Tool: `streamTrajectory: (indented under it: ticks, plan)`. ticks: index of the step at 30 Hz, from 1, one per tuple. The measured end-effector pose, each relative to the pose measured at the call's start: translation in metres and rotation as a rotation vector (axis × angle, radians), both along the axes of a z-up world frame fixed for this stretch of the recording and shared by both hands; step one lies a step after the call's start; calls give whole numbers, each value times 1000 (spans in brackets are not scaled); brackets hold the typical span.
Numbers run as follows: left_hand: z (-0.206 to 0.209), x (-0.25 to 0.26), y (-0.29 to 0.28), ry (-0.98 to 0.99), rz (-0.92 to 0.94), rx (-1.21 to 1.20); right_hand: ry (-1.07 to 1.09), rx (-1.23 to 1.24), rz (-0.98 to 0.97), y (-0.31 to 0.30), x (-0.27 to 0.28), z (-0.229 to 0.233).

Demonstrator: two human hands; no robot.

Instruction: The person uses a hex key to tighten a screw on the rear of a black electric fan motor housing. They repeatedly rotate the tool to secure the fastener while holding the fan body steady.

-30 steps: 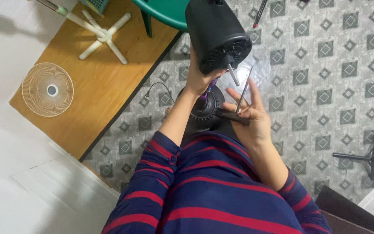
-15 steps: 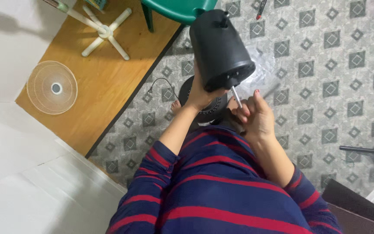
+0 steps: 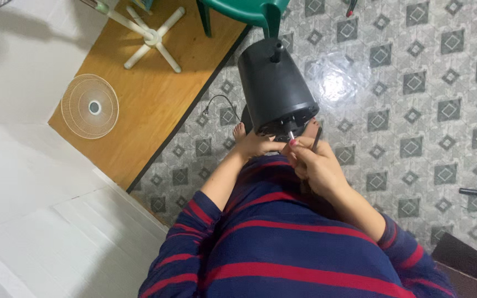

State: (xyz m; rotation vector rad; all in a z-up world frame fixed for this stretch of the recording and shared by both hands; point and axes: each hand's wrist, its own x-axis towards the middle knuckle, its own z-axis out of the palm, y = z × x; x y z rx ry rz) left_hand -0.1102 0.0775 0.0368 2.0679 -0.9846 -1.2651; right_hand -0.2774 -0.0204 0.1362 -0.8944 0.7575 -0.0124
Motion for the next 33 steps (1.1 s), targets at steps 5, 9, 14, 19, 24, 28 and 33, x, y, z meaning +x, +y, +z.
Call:
streamTrajectory:
  ticks: [5,9,14,19,24,28,33]
  plan:
    - [-30,-1,-10,-184,95,54,-75,108,-23,-2,-1,-6]
    - [-82,-11,-40,-450,269,-544,-54,110,-43,-8,4,-3]
    - [-163,-11,-47,-643,257,-762,-73,24,-5,-13,12,4]
    - [-187,3,-63,-611,228,-556,-102,109,-12,-26,26,3]
    - [-129,38,-103,-677,345,-704,-131,35,-49,-45,55,4]
    - [-94,58,-107,-375,406,-888,-142,-10,-54,-57,78,0]
    - [-92,75,-120,-213,432,-751,-41,-98,-132,-65,81,-9]
